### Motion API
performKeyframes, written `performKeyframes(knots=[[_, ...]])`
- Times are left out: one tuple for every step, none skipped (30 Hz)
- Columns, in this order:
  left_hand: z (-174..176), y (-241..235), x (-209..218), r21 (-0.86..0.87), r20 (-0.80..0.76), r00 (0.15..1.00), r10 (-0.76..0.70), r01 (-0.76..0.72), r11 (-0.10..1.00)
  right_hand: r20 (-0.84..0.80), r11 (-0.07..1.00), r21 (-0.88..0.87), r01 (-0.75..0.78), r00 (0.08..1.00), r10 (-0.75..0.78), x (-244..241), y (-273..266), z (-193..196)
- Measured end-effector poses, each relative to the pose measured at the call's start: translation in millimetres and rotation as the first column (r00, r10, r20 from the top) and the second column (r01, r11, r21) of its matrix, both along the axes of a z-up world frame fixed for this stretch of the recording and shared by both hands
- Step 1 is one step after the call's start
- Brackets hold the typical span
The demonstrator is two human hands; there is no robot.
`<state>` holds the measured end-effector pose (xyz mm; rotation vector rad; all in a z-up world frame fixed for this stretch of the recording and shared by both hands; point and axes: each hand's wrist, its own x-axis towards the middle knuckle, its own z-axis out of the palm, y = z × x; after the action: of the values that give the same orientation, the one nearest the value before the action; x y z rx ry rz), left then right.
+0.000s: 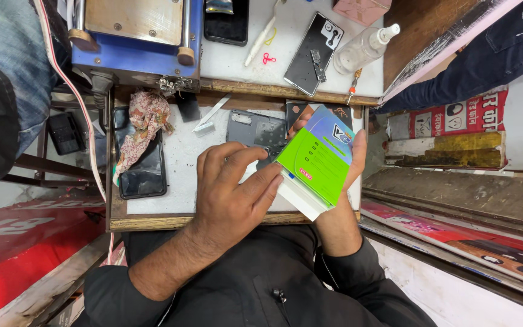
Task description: The person handles a disassembled smartphone frame, then opens a green box to remove a new screen assembly. The person aligns and fits the new screen into the phone frame and presses along the edges to secure it.
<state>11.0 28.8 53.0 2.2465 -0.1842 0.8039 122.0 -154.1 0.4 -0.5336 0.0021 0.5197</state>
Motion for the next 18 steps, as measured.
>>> performKeyframes(knots=[[0, 0, 0, 0.013, 0.006, 1.000, 0.007, -0.007, 1.000, -0.028, 1.000, 0.020, -0.001, 1.000, 0.002, 0, 0, 0], [-1, 1, 0, 0.040, 0.017, 1.000, 0.004, -0.005, 0.999, -0.031, 1.000, 0.007, 0.004, 1.000, -0.004, 0, -1, 0], [-1, 1, 1, 0.068, 0.028, 1.000, 0.001, -0.003, 0.998, -0.033, 1.000, -0.006, 0.010, 0.999, -0.010, 0, -1, -1], [-2, 2, 1, 0.096, 0.040, 0.999, -0.002, -0.002, 0.995, -0.035, 1.000, -0.018, 0.014, 0.999, -0.015, 0, -1, -2], [-3, 3, 1, 0.129, 0.049, 0.999, -0.002, -0.004, 0.992, -0.043, 1.000, -0.010, 0.012, 0.999, -0.012, 0, -1, -2], [-4, 4, 2, 0.163, 0.059, 0.998, -0.003, -0.007, 0.987, -0.051, 1.000, -0.002, 0.009, 0.999, -0.009, 1, -1, -3], [-4, 5, 2, 0.196, 0.069, 0.998, -0.004, -0.010, 0.981, -0.059, 1.000, 0.006, 0.006, 0.998, -0.005, 1, -2, -4], [-5, 6, 2, 0.216, 0.071, 0.997, -0.015, -0.001, 0.976, -0.068, 1.000, 0.016, -0.009, 0.998, 0.010, 2, -3, -5], [-5, 6, 3, 0.235, 0.074, 0.997, -0.026, 0.008, 0.972, -0.077, 0.999, 0.026, -0.023, 0.997, 0.025, 3, -4, -5], [-5, 8, 3, 0.256, 0.075, 0.996, -0.039, 0.018, 0.966, -0.086, 0.999, 0.037, -0.036, 0.995, 0.039, 3, -5, -6], [-4, 9, 3, 0.267, 0.079, 0.995, -0.066, 0.043, 0.963, -0.080, 0.997, 0.061, -0.050, 0.995, 0.055, 3, -6, -7], [-4, 10, 4, 0.279, 0.084, 0.992, -0.096, 0.070, 0.958, -0.072, 0.995, 0.085, -0.060, 0.995, 0.066, 3, -7, -9], [-3, 10, 5, 0.290, 0.088, 0.988, -0.127, 0.096, 0.952, -0.063, 0.992, 0.108, -0.071, 0.995, 0.078, 4, -8, -10], [-2, 11, 6, 0.304, 0.090, 0.986, -0.143, 0.110, 0.946, -0.058, 0.996, 0.074, -0.040, 0.997, 0.044, 5, -8, -10], [0, 11, 8, 0.318, 0.092, 0.983, -0.160, 0.123, 0.940, -0.052, 0.999, 0.040, -0.009, 0.999, 0.011, 6, -7, -10], [1, 12, 9, 0.334, 0.095, 0.979, -0.178, 0.137, 0.933, -0.043, 1.000, 0.008, 0.024, 0.999, -0.024, 7, -6, -9], [2, 12, 11, 0.331, 0.086, 0.975, -0.204, 0.165, 0.929, -0.054, 1.000, 0.009, 0.021, 0.998, -0.021, 9, -5, -7], [3, 12, 13, 0.327, 0.076, 0.970, -0.229, 0.193, 0.925, -0.066, 1.000, 0.009, 0.018, 0.998, -0.017, 10, -4, -3]])
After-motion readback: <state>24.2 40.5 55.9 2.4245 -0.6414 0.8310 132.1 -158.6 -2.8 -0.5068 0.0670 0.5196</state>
